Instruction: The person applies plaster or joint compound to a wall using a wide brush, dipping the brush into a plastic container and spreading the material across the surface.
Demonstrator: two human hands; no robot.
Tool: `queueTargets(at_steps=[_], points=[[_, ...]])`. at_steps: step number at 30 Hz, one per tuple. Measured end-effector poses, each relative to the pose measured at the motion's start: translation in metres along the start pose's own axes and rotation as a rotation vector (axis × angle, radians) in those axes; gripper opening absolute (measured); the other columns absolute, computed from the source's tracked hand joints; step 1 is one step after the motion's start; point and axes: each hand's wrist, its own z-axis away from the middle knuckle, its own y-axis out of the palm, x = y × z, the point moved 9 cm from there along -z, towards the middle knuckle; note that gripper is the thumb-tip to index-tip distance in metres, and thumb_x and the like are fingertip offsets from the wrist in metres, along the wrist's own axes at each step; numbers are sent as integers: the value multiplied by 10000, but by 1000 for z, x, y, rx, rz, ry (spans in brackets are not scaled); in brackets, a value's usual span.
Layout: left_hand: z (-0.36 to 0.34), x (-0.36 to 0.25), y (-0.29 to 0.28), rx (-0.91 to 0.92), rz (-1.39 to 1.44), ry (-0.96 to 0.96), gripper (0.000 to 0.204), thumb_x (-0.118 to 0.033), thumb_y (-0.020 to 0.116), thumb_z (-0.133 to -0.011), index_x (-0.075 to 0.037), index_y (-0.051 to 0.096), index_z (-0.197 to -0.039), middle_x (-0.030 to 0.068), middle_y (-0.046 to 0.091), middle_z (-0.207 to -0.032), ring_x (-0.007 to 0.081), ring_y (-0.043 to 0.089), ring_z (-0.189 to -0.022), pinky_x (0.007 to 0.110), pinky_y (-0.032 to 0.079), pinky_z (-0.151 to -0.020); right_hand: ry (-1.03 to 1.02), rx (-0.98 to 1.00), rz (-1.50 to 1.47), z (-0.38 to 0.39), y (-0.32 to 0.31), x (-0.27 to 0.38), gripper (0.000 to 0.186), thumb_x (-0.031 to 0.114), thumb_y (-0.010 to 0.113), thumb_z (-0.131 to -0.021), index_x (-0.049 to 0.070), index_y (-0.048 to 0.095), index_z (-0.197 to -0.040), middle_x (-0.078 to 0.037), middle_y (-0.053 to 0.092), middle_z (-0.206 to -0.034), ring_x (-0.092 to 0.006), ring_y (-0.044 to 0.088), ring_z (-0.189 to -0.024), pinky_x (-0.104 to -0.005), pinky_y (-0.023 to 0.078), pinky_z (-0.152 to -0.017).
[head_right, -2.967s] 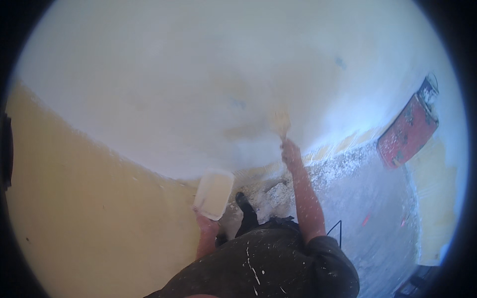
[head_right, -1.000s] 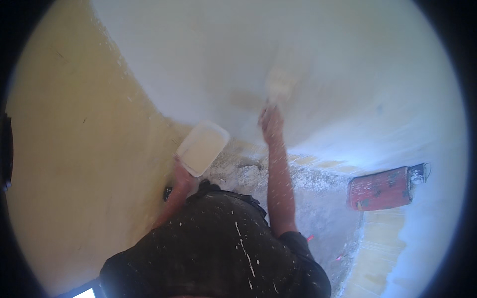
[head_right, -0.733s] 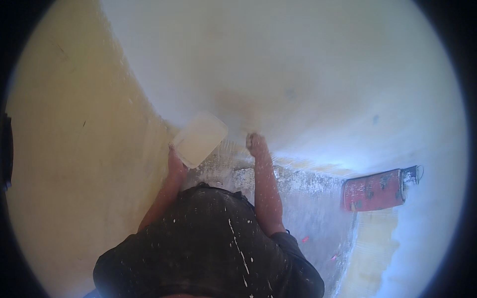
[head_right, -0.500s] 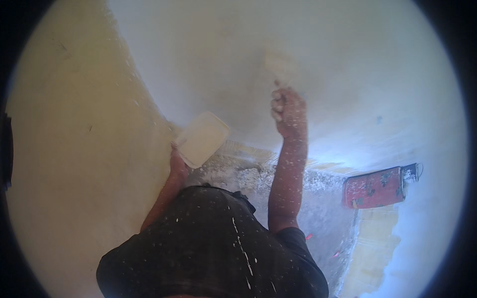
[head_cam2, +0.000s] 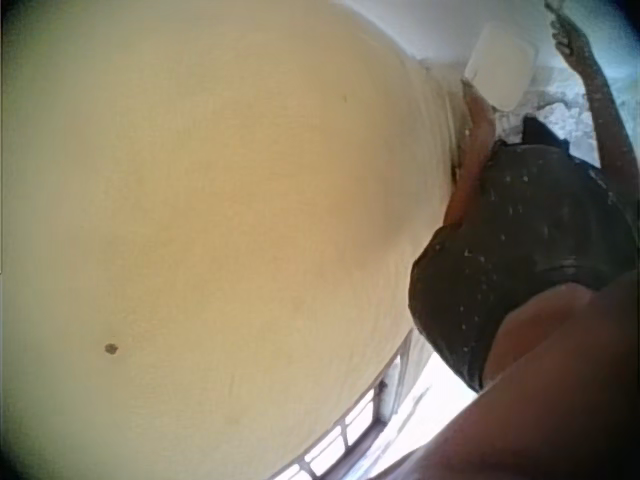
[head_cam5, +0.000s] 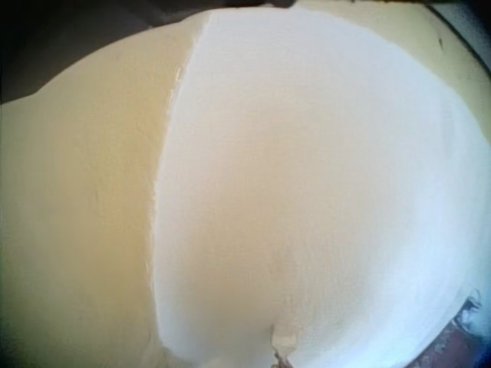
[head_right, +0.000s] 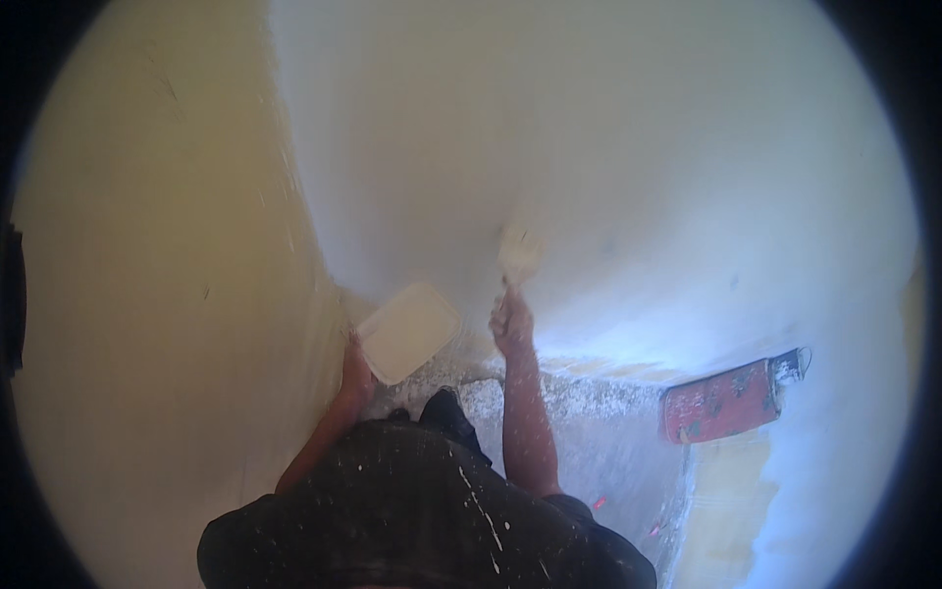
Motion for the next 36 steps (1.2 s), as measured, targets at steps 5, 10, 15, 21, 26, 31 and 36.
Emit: queueTargets(at_steps=[5, 10, 15, 21, 26, 31, 36], points=[[3, -6, 1, 1, -9, 3, 599, -458, 254, -984, 41, 389, -1287, 162, 522, -1213, 243, 545, -1087, 349, 450, -917, 275, -114, 14, 0, -32, -63, 230, 193, 481, -924, 36, 480, -1092, 11, 451, -732, -36, 361, -459, -159, 265, -351], [4, -4, 7, -10, 24, -19, 606, -475, 264, -977, 32, 399, -1281, 155, 541, -1181, 234, 567, -1049, 350, 474, -878, 520, 3, -338, -35, -15, -50, 169, 91, 433, -901, -50, 460, -990, -17, 462, -741, -55, 399, -500, -163, 291, -361], [1, -5, -4, -11, 15, -31, 627, -501, 270, -968, 26, 395, -1284, 152, 534, -1190, 238, 568, -1051, 354, 481, -872, 292, 303, -427, 14, 164, 112, 271, 36, 401, -908, -112, 383, -1134, -28, 441, -769, -57, 417, -567, -161, 315, -352], [3, -4, -20, -48, -13, -44, 641, -519, 269, -962, 17, 390, -1292, 152, 513, -1217, 247, 569, -1054, 360, 484, -876, -165, 256, 37, 59, 204, 166, 328, 177, 465, -930, 15, 414, -1211, 11, 453, -755, -27, 337, -454, -149, 245, -310], [3, 2, -42, -50, -86, 27, 641, -521, 258, -963, 12, 397, -1291, 154, 521, -1205, 231, 578, -1045, 365, 505, -839, -115, 55, 35, 13, 124, 72, 364, 326, 540, -912, 127, 456, -1204, 39, 464, -709, -32, 337, -441, -169, 246, -337], [26, -10, -21, -73, -24, -113, 620, -481, 232, -981, 34, 410, -1278, 164, 519, -1205, 227, 545, -1084, 334, 459, -898, 93, -99, 47, -5, 27, -52, 390, 361, 532, -911, 211, 445, -1260, 61, 423, -679, -37, 319, -453, -181, 242, -363], [-3, 20, -52, -45, -73, -50, 622, -474, 225, -984, 40, 398, -1288, 174, 509, -1224, 233, 503, -1141, 339, 419, -952, 185, -35, 211, -11, -31, -120, 253, 301, 543, -905, 143, 492, -1096, 20, 457, -696, -49, 370, -450, -179, 267, -354]])
